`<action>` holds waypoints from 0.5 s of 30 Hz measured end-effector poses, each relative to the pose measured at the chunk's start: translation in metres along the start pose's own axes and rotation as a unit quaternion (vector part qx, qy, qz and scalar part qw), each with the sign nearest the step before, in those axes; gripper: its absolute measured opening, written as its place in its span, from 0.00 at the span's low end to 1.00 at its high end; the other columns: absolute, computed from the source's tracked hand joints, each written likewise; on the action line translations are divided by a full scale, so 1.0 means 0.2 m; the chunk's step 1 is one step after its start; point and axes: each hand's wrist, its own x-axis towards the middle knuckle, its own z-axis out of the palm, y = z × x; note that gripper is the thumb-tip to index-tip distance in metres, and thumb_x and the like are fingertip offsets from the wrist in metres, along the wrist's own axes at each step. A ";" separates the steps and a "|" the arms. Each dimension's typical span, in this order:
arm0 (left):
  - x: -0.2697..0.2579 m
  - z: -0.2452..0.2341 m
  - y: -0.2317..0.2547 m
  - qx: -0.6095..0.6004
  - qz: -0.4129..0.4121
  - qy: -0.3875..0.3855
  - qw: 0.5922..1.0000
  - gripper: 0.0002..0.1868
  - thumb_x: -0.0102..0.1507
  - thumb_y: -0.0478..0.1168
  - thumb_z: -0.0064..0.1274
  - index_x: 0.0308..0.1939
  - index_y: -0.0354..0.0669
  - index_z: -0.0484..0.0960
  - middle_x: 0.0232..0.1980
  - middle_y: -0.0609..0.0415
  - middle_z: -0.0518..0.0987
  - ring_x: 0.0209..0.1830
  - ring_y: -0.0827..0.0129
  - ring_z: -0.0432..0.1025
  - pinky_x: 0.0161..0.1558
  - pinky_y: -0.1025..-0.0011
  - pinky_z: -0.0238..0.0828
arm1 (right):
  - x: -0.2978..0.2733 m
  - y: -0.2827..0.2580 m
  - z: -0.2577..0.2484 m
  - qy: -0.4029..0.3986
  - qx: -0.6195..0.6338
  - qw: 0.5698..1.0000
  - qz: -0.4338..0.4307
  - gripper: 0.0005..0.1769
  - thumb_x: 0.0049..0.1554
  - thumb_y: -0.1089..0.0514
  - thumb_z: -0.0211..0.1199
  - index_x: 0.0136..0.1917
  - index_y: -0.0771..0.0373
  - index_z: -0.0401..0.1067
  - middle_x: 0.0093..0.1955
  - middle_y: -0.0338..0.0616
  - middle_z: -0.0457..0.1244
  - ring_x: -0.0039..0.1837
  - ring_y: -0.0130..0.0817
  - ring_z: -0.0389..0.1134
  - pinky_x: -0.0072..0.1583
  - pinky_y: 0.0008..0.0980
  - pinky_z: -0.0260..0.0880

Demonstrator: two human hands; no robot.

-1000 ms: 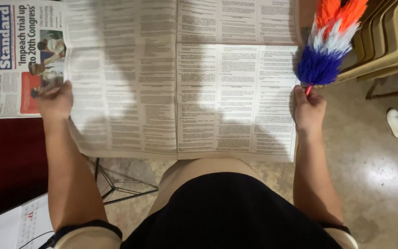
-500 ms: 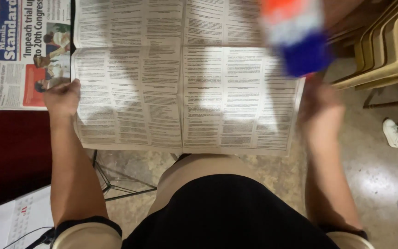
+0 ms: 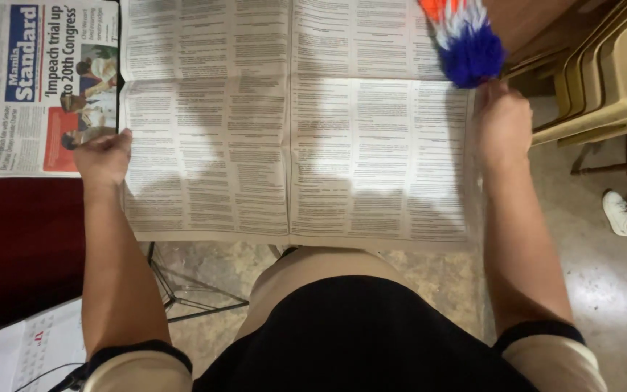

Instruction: Dusting a stack of newspapers using a handheld feather duster.

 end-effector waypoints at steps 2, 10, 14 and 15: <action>0.08 0.02 -0.10 0.027 0.040 -0.006 0.999 0.13 0.69 0.46 0.63 0.42 0.38 0.86 0.34 0.56 0.83 0.30 0.74 0.74 0.38 0.79 0.74 | -0.07 -0.22 -0.13 -0.018 -0.002 0.999 -0.035 0.16 0.73 0.55 0.55 0.53 0.68 0.79 0.38 0.57 0.69 0.28 0.49 0.66 0.29 0.44 0.67; 0.17 0.02 -0.22 0.028 0.065 -0.024 0.997 0.16 0.69 0.46 0.64 0.45 0.33 0.85 0.38 0.52 0.84 0.32 0.73 0.74 0.37 0.78 0.74 | -0.10 -0.31 0.02 -0.161 -0.042 0.950 -0.266 0.15 0.70 0.58 0.48 0.65 0.65 0.68 0.43 0.49 0.66 0.26 0.30 0.61 0.24 0.27 0.67; 0.14 0.03 -0.21 0.041 0.071 -0.015 0.996 0.16 0.71 0.47 0.65 0.46 0.35 0.86 0.34 0.55 0.83 0.29 0.73 0.73 0.35 0.78 0.73 | 0.11 -0.15 0.04 -0.073 -0.041 0.994 -0.065 0.12 0.66 0.66 0.50 0.46 0.70 0.73 0.33 0.52 0.66 0.26 0.40 0.63 0.26 0.36 0.62; 0.15 0.03 -0.20 0.042 0.063 -0.016 0.997 0.15 0.72 0.47 0.65 0.45 0.36 0.86 0.33 0.55 0.82 0.27 0.72 0.72 0.33 0.77 0.72 | 0.13 -0.14 0.07 -0.022 -0.106 0.991 -0.082 0.16 0.70 0.68 0.47 0.44 0.74 0.72 0.28 0.44 0.64 0.19 0.23 0.58 0.17 0.20 0.57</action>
